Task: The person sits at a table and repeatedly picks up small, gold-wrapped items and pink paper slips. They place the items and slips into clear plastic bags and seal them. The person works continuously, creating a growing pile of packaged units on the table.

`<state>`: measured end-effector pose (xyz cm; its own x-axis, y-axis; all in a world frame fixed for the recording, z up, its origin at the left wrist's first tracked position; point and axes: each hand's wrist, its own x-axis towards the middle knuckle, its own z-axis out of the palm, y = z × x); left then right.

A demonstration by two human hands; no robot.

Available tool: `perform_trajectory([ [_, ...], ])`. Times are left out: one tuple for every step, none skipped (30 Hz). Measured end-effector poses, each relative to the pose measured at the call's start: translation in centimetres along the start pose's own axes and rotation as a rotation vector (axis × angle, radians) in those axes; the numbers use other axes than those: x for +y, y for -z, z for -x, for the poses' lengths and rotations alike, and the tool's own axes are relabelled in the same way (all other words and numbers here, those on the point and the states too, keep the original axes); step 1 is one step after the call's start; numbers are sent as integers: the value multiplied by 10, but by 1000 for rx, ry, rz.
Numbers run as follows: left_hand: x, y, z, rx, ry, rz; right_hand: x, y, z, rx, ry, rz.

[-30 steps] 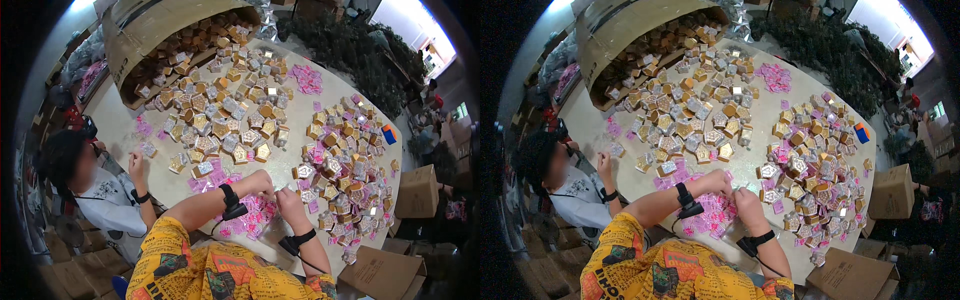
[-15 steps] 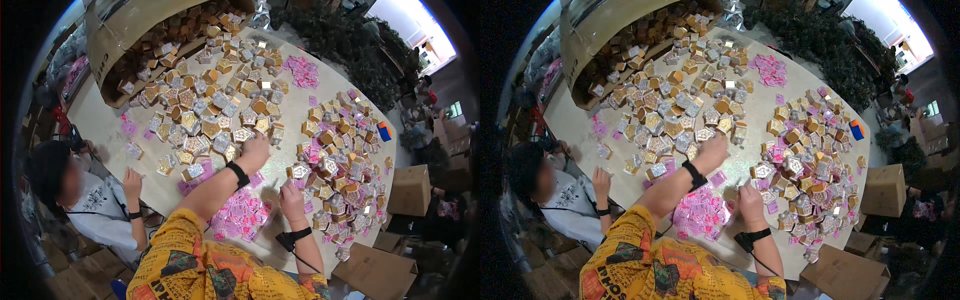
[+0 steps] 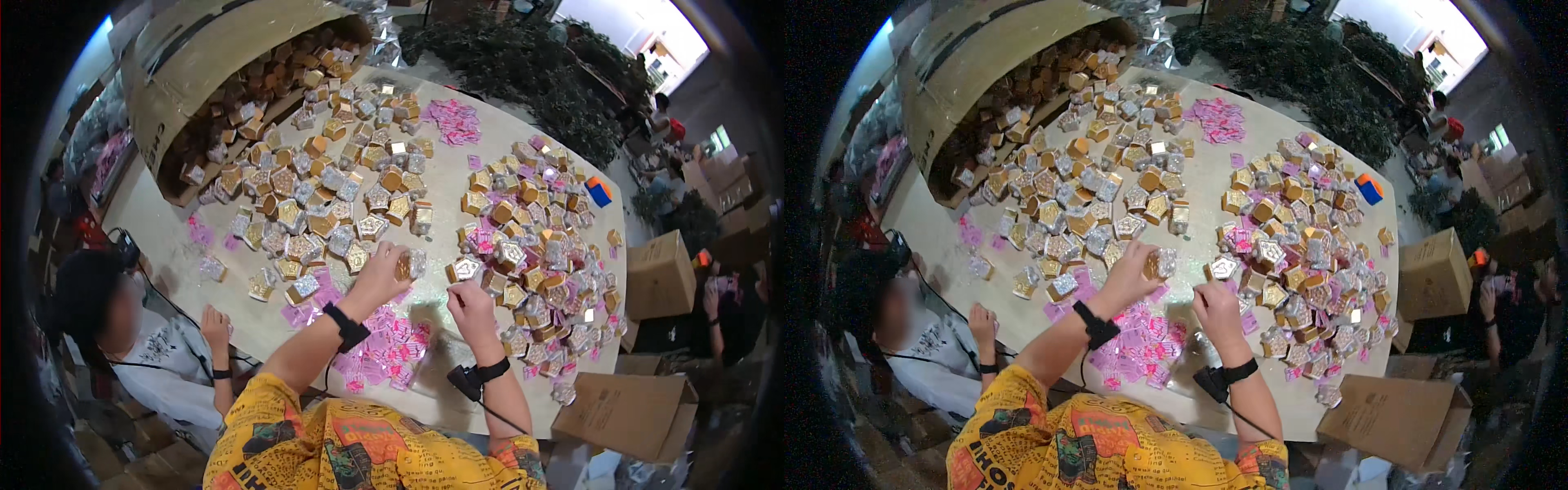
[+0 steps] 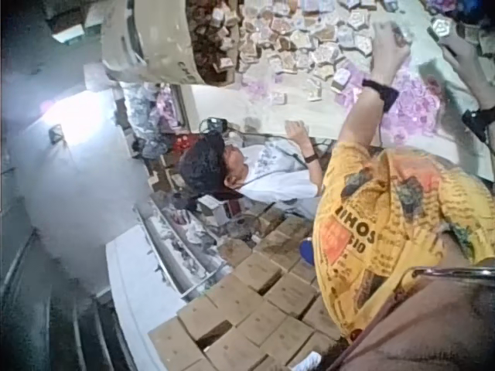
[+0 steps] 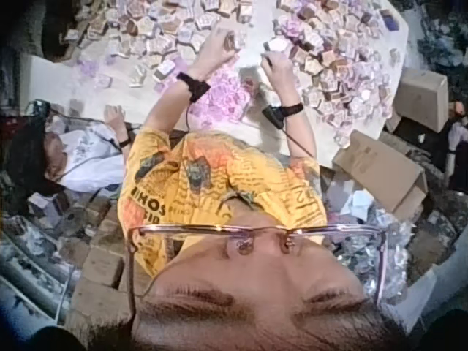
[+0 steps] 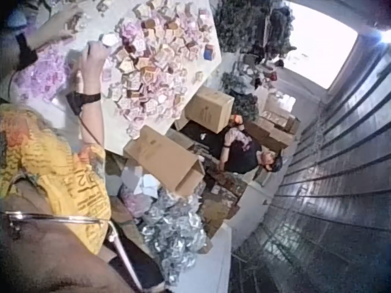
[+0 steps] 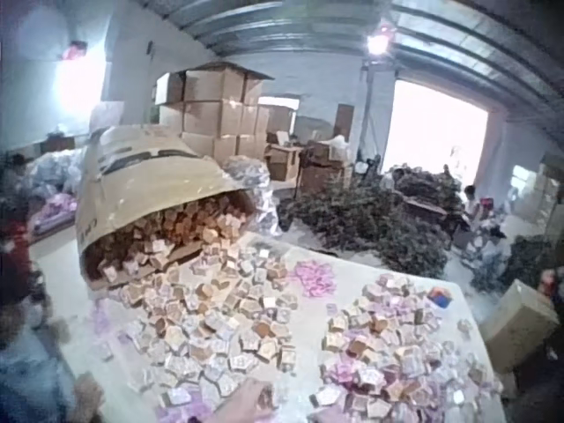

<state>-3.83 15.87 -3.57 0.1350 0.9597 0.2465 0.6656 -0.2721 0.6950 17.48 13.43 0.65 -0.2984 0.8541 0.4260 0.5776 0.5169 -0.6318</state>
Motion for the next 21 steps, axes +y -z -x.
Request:
perform_trajectory([
  [10, 11, 11, 20, -45, 36, -5, 1, -2, -9, 36, -4],
  [23, 21, 19, -32, 12, 141, -14, 2, -5, -13, 38, -17],
  [28, 24, 26, -6, -46, 112, -22, 5, -8, -32, 57, -5],
  [33, 27, 32, 20, -104, 83, -30, 8, -9, -51, 75, 8],
  [36, 30, 38, 44, -163, 55, -36, 9, -10, -69, 93, 20],
  [40, 31, 44, 74, -180, 46, -41, 11, -11, -77, 150, 55],
  [43, 34, 48, 86, -197, 35, -46, 12, -10, -81, 162, 53],
  [48, 37, 52, 98, -214, 25, -52, 13, -9, -84, 173, 50],
  [52, 39, 55, 116, -230, 17, -55, 16, -8, -90, 189, 51],
  [55, 40, 58, 118, -231, 13, -55, 15, -6, -95, 190, 55],
  [58, 41, 60, 120, -233, 9, -57, 18, -4, -97, 194, 65],
  [60, 42, 63, 126, -232, 6, -59, 20, -2, -105, 200, 74],
  [61, 41, 66, 123, -227, 3, -62, 21, -1, -112, 207, 85],
  [59, 41, 68, 119, -224, 1, -63, 22, 0, -110, 216, 89],
  [60, 41, 70, 115, -217, -2, -64, 22, 2, -110, 225, 90],
  [62, 42, 73, 119, -223, -8, -65, 22, 3, -110, 233, 91],
  [65, 43, 74, 123, -229, -13, -67, 23, 4, -117, 239, 109],
  [67, 43, 76, 122, -233, -17, -67, 24, 5, -124, 240, 126],
  [69, 43, 78, 138, -246, -28, -68, 24, 6, -131, 240, 143],
  [73, 45, 79, 154, -260, -38, -69, 24, 7, -123, 246, 144],
  [76, 46, 80, 169, -272, -49, -69, 24, 8, -117, 251, 144],
])
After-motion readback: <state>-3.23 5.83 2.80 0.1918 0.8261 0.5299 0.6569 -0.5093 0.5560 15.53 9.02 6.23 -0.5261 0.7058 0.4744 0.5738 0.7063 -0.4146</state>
